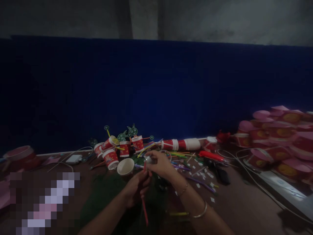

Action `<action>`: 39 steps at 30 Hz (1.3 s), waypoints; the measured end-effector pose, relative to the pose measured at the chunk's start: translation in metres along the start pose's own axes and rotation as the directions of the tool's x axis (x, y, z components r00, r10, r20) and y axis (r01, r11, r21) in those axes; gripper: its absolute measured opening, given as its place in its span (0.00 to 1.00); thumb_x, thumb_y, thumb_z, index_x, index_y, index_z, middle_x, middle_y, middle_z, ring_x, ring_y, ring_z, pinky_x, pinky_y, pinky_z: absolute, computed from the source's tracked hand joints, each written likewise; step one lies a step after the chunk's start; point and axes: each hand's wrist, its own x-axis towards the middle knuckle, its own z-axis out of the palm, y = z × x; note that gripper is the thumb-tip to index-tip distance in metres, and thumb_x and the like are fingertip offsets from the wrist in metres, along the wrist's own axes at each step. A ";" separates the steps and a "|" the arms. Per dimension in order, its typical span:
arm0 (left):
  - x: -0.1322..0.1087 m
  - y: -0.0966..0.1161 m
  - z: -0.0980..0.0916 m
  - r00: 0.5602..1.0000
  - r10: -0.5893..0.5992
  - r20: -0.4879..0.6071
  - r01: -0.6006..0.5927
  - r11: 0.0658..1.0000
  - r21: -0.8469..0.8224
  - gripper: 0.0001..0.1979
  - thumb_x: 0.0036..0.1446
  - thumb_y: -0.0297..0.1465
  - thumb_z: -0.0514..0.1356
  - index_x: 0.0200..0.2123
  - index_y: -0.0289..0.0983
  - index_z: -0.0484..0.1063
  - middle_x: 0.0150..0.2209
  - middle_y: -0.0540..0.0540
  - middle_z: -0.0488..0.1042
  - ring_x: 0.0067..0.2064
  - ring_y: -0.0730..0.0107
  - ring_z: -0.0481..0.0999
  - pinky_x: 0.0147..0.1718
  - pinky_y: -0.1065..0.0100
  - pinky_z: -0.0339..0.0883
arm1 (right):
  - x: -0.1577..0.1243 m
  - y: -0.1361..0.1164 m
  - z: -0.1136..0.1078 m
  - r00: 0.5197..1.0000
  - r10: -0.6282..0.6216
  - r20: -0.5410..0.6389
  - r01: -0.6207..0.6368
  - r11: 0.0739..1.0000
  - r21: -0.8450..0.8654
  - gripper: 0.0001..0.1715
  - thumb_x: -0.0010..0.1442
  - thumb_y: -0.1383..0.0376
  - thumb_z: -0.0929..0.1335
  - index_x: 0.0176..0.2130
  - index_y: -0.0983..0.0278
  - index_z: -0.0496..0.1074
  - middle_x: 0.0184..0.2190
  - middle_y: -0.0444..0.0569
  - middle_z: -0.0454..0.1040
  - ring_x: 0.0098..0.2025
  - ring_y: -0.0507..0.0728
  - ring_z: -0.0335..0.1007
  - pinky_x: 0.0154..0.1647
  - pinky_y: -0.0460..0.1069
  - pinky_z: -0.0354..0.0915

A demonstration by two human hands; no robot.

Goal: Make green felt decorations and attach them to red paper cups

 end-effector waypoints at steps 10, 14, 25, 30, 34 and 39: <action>0.000 0.005 -0.008 0.998 -0.062 0.015 0.062 0.998 0.004 0.13 0.55 0.42 0.56 0.33 0.38 0.63 0.17 0.59 0.53 0.13 0.84 0.44 0.11 0.78 0.35 | -0.006 -0.001 -0.007 0.981 -0.192 -0.025 0.177 0.944 -0.279 0.23 0.45 0.71 0.68 0.44 0.60 0.72 0.41 0.48 0.73 0.42 0.57 0.67 0.43 0.50 0.64; 0.001 0.003 -0.010 0.995 -0.091 -0.038 0.092 0.995 0.030 0.14 0.53 0.43 0.58 0.31 0.38 0.62 0.17 0.60 0.49 0.14 0.84 0.43 0.12 0.78 0.33 | -0.006 0.000 -0.008 0.982 -0.191 -0.007 0.180 0.936 -0.303 0.22 0.46 0.70 0.69 0.43 0.60 0.73 0.40 0.48 0.73 0.40 0.57 0.68 0.43 0.50 0.64; 0.006 0.002 -0.006 0.986 0.040 -0.162 -0.024 0.995 0.096 0.17 0.47 0.45 0.61 0.28 0.38 0.62 0.15 0.59 0.52 0.14 0.84 0.48 0.13 0.77 0.36 | -0.004 -0.013 -0.018 0.999 -0.027 0.020 0.030 0.974 -0.223 0.11 0.57 0.63 0.62 0.31 0.66 0.72 0.21 0.44 0.71 0.24 0.52 0.66 0.26 0.45 0.60; 0.009 -0.002 -0.005 0.960 0.110 -0.258 -0.060 0.979 0.193 0.20 0.43 0.47 0.63 0.26 0.37 0.64 0.15 0.59 0.54 0.14 0.84 0.50 0.14 0.76 0.38 | -0.008 -0.014 -0.012 0.995 -0.062 0.078 0.084 0.944 -0.320 0.11 0.56 0.65 0.63 0.27 0.64 0.72 0.22 0.44 0.74 0.24 0.51 0.66 0.25 0.44 0.58; 0.009 -0.003 -0.002 0.949 0.155 -0.274 -0.081 0.961 0.263 0.21 0.42 0.48 0.63 0.26 0.36 0.65 0.16 0.58 0.55 0.15 0.83 0.50 0.16 0.75 0.39 | -0.009 -0.010 -0.008 0.995 -0.045 0.093 0.076 0.932 -0.355 0.11 0.57 0.64 0.63 0.27 0.63 0.73 0.22 0.44 0.75 0.25 0.51 0.67 0.26 0.44 0.58; 0.009 -0.005 0.002 0.943 0.210 -0.259 -0.121 0.939 0.322 0.23 0.41 0.50 0.63 0.27 0.35 0.64 0.16 0.58 0.54 0.17 0.82 0.49 0.17 0.74 0.38 | -0.008 -0.004 -0.005 0.997 -0.045 0.065 0.069 0.898 -0.434 0.11 0.56 0.61 0.64 0.28 0.63 0.74 0.23 0.45 0.74 0.25 0.52 0.66 0.24 0.44 0.55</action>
